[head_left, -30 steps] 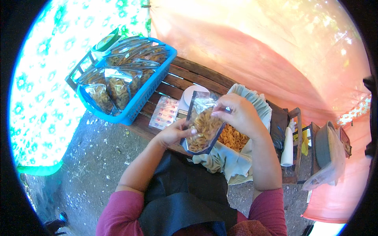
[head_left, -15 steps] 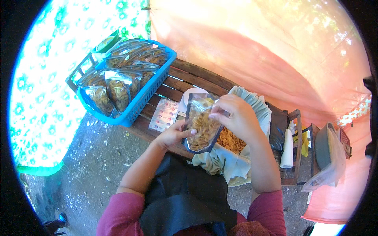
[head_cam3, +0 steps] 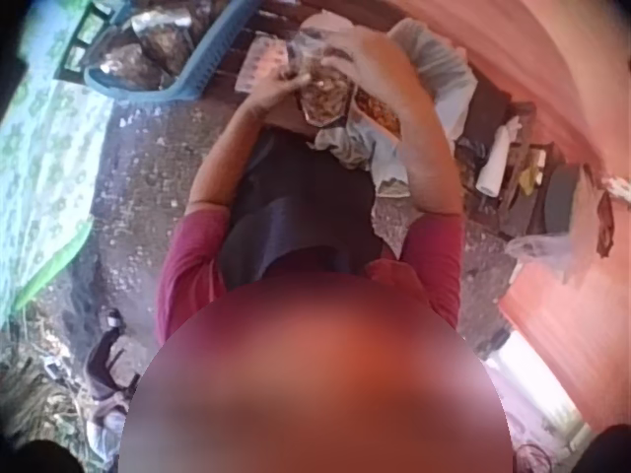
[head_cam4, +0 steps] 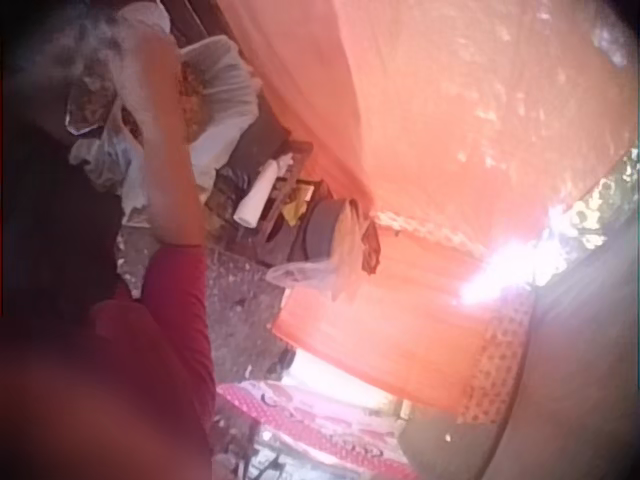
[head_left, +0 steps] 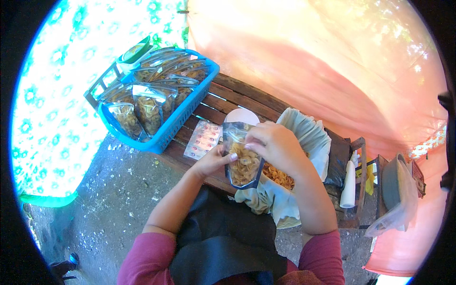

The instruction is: The person scoops dried banana chips from a cloth-lined container into a clear plastic bag, places the bag on a digital scale, and adds more chips by hand to reach a target weight. The filled bag is then placed into a blue basket with other packaged snacks.

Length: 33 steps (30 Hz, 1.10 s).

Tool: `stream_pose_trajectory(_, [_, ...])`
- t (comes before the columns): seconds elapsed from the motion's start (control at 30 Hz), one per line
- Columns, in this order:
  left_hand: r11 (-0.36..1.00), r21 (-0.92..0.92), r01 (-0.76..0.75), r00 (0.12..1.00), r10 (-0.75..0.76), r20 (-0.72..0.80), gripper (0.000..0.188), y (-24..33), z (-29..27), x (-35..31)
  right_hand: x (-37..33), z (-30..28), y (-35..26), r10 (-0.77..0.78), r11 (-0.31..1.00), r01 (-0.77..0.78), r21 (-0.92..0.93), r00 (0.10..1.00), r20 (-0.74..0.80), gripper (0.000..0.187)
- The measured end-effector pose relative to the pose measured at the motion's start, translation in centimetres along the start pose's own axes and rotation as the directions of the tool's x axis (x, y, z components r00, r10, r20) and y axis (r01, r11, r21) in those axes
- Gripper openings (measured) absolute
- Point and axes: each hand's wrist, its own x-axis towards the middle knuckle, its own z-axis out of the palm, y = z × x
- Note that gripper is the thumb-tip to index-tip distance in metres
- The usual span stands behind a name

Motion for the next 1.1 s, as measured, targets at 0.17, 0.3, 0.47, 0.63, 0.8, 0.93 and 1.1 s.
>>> stream_pose_trajectory(0.17, [0.979, 0.203, -0.023, 0.998, 0.01, 0.063, 0.041, 1.0, 0.5, -0.7, -1.7, 0.1, 1.1, 0.193, 0.937, -0.178, 0.3, 0.981, -0.021, 0.017])
stream_pose_trajectory(0.3, [0.964, 0.261, -0.046, 0.998, 0.032, 0.056, 0.04, 1.8, 2.0, -0.4, -3.0, 0.6, 2.8, 0.079, 0.939, -0.068, 0.338, 0.997, -0.018, 0.016])
stream_pose_trajectory(0.47, [0.955, 0.296, -0.035, 0.998, 0.018, 0.06, 0.037, 2.0, 3.4, -0.1, -4.9, 1.4, 3.0, 0.104, 0.901, -0.049, 0.431, 0.989, -0.106, 0.013])
stream_pose_trajectory(0.63, [0.932, 0.308, 0.19, 0.981, -0.195, -0.012, 0.04, 2.0, 3.5, -0.3, -5.7, 1.5, 3.1, 0.304, 0.872, -0.253, 0.418, 0.951, -0.058, 0.017])
stream_pose_trajectory(0.8, [0.933, 0.347, 0.092, 0.992, -0.118, 0.053, 0.049, 0.6, 4.5, -0.2, -5.7, 2.4, 3.4, 0.234, 0.907, -0.271, 0.323, 0.961, 0.147, 0.02])
stream_pose_trajectory(0.93, [0.958, 0.234, 0.164, 0.986, -0.163, -0.021, 0.045, 0.7, 4.4, 0.1, -5.8, 2.6, 3.5, 0.225, 0.9, -0.223, 0.375, 0.974, 0.04, 0.017])
stream_pose_trajectory(1.1, [0.967, 0.23, 0.106, 0.986, -0.132, 0.102, 0.045, 1.5, 3.9, 0.2, -4.6, 2.4, 3.3, 0.194, 0.947, -0.146, 0.286, 0.97, -0.149, 0.015])
